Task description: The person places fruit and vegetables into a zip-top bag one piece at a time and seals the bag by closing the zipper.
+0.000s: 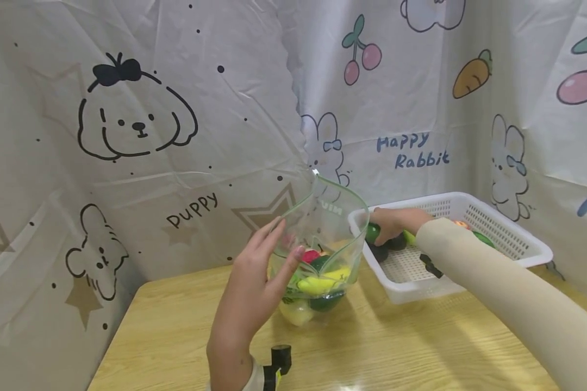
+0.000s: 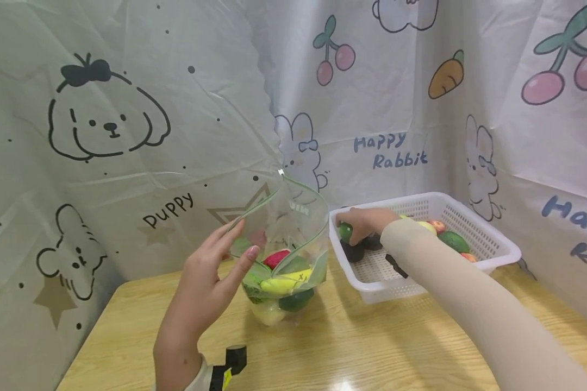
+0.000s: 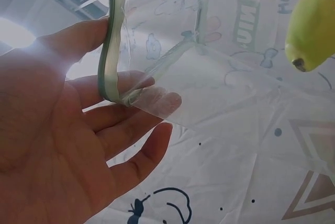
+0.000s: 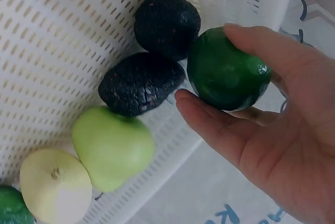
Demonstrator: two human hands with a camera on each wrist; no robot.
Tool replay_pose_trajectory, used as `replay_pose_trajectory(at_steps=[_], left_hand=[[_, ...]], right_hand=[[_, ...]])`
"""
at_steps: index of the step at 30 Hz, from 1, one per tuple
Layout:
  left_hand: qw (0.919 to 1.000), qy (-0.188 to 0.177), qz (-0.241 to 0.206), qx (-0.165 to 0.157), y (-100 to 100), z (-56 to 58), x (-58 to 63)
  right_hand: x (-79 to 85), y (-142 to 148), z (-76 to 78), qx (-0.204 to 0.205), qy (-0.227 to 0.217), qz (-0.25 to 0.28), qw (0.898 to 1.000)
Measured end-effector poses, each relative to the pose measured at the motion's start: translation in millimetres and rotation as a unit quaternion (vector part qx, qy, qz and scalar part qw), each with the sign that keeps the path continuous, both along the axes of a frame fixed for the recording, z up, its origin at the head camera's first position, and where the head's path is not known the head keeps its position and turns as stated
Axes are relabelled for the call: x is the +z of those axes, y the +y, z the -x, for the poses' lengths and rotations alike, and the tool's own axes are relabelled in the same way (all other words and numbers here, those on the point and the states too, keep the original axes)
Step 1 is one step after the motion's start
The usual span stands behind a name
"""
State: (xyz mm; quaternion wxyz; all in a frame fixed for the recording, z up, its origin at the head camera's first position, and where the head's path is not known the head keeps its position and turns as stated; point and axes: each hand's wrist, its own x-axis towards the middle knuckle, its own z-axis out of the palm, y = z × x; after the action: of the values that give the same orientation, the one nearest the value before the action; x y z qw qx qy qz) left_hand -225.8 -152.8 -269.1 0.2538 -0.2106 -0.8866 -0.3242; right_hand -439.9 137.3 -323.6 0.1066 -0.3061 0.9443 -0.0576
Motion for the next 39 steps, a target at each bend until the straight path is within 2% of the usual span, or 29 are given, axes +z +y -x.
replay_pose_trajectory(at_steps=[8,11,13,15,18,22,24,28,30,34,36,39], left_hand=[[1.0,-0.002,0.003,0.003,1,-0.3,0.2],[1.0,-0.003,0.005,0.008,1,-0.3,0.5],[0.9999,-0.002,0.004,0.011,2,-0.2,0.9],[0.9999,0.0,0.003,0.012,2,0.1,1.1],[0.9999,-0.001,0.002,0.011,5,0.7,1.1],[0.9999,-0.009,-0.003,0.007,8,1.7,-0.7],[0.9998,-0.017,-0.005,0.005,10,2.1,-2.3],[0.9995,-0.032,0.0,0.003,7,4.3,-7.9],[0.9995,-0.031,0.005,-0.004,6,5.7,-9.8],[0.9995,-0.022,0.011,-0.022,5,8.2,-10.5],[0.9996,-0.015,0.018,-0.017,6,9.2,-9.9],[0.9997,0.002,0.023,0.01,9,10.4,-9.2]], right_hand=[[22.9,9,-10.1,0.003,0.009,0.0,1.0],[36.2,11,-15.3,0.032,0.035,0.031,0.998],[47.9,12,-20.1,0.056,0.068,0.062,0.994],[62.6,11,-26.7,0.081,0.106,0.094,0.987],[91.1,8,-42.6,0.085,0.156,0.123,0.976],[134.7,3,-70.6,0.091,0.201,0.154,0.963],[155.3,0,-84.7,0.106,0.222,0.169,0.954],[184.0,-10,-105.6,0.146,0.247,0.19,0.939],[193.3,-14,-114.9,0.16,0.254,0.188,0.935],[202.4,-20,-130.0,0.178,0.257,0.175,0.934],[202.9,-24,-135.3,0.188,0.255,0.164,0.934],[201.3,-30,-139.7,0.204,0.247,0.142,0.937]])
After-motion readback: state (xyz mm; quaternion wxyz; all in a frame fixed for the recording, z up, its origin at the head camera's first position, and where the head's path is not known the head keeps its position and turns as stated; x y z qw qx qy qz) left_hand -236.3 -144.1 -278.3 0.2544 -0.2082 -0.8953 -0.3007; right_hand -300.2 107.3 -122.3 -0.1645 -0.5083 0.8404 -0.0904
